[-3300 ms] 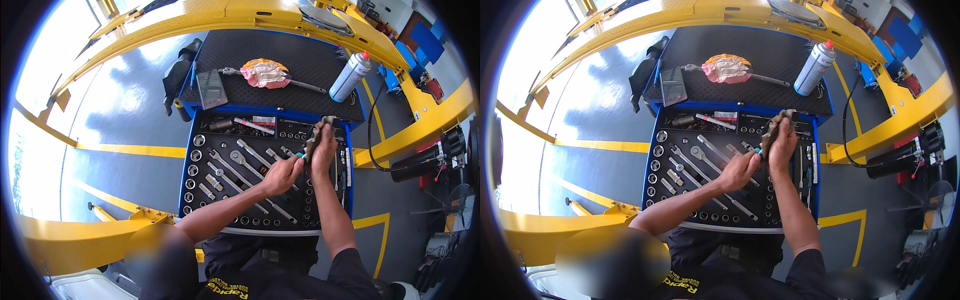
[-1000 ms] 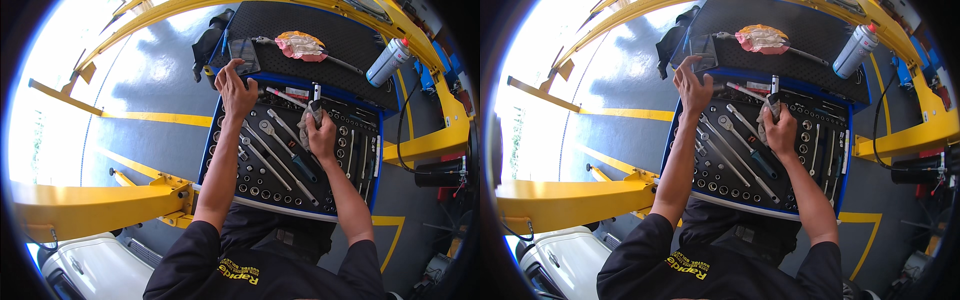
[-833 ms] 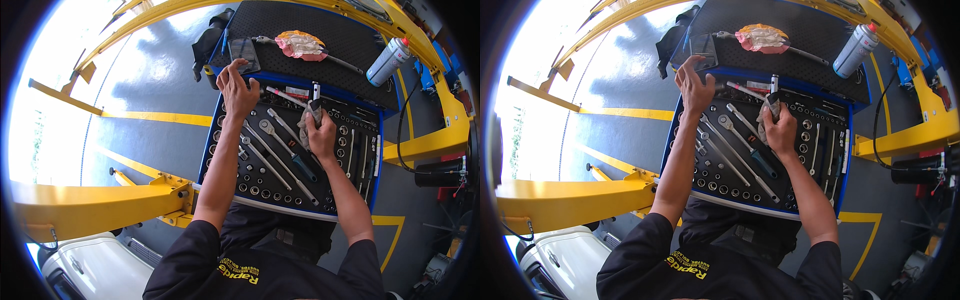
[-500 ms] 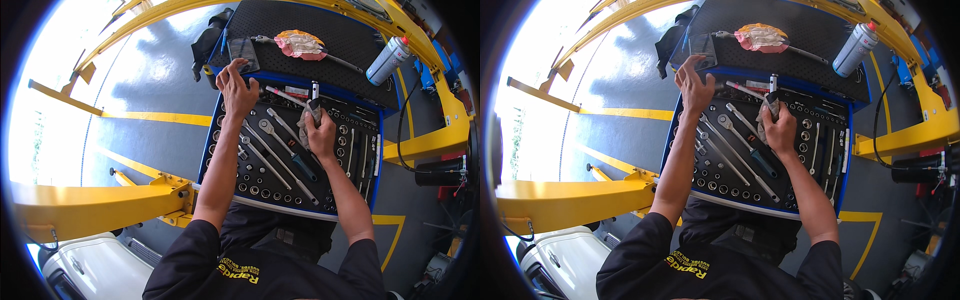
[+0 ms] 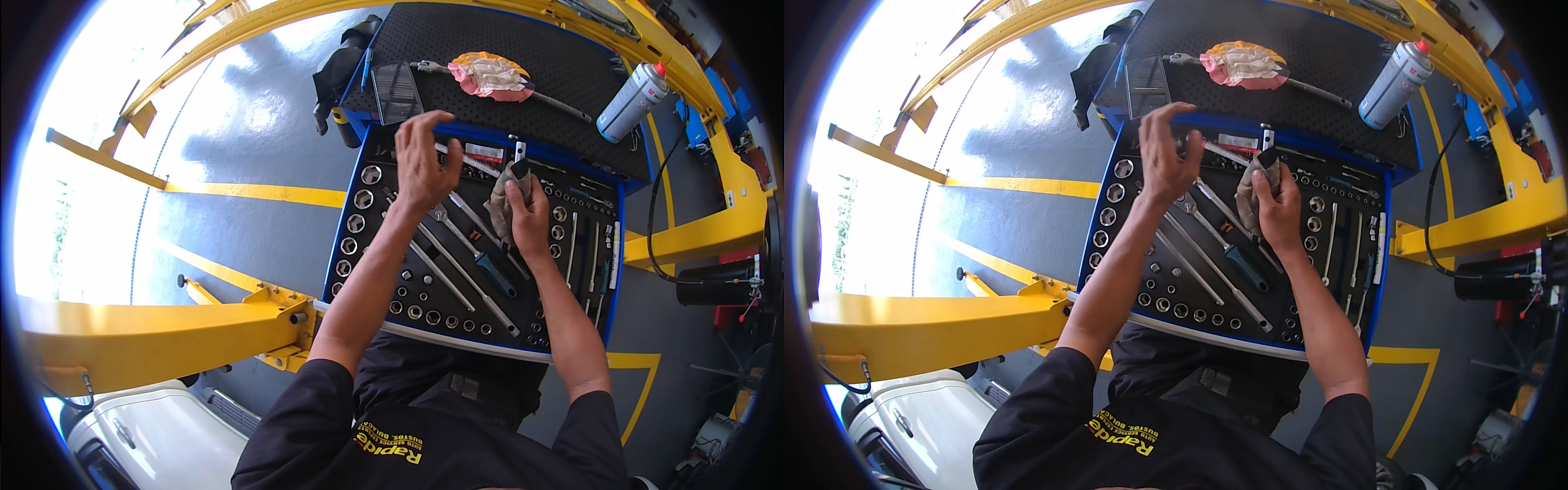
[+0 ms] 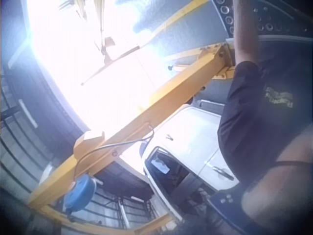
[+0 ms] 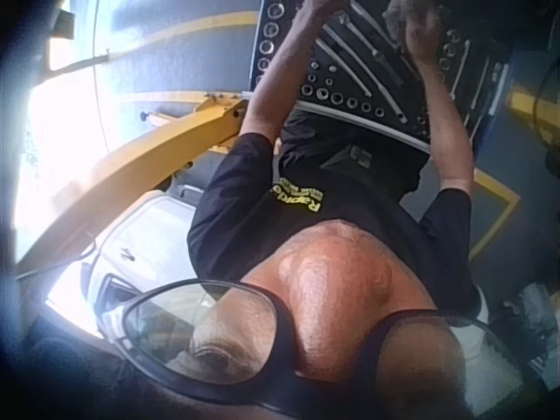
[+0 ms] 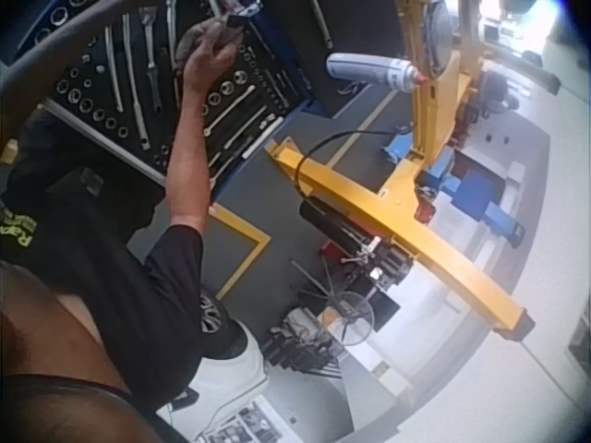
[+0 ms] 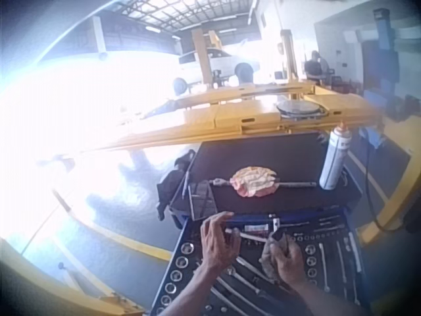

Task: The person wipes various hand tools in an open tool drawer using a green cloth. The person picks up each tool, wipes it, and places it back in the drawer. The tools include sockets, ratchets, and screwdrivers.

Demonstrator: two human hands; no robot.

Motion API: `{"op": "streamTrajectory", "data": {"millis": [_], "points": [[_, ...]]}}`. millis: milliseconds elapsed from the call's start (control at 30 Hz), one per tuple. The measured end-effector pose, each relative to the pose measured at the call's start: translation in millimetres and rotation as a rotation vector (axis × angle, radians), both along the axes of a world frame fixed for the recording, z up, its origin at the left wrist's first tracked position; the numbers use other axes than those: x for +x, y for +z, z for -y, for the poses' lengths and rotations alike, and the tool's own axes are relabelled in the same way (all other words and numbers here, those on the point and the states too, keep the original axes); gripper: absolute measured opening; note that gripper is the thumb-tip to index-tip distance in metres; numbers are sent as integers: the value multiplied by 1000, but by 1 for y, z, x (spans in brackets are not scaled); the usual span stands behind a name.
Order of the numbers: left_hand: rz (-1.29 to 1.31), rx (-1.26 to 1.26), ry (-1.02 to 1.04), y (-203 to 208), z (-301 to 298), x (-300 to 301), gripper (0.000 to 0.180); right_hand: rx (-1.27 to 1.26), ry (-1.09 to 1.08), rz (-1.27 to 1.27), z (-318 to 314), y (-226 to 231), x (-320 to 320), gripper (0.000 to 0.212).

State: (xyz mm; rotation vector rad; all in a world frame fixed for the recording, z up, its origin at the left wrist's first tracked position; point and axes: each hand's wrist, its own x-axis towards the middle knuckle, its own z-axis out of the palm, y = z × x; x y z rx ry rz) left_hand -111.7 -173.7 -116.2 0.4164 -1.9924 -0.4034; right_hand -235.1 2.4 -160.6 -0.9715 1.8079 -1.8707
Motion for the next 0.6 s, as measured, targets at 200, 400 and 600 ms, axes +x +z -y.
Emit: {"op": "streamTrajectory", "data": {"millis": [200,400,600], "points": [[245,-56,-457,-18,-50,-22,48,-220,51,385,4,-1,-14,24],[82,-83,44,-19,4,-14,52,-168,82,522,2,12,-12,33],[27,-3,437,-18,54,18,71,-137,129,509,3,18,-9,34]]}}
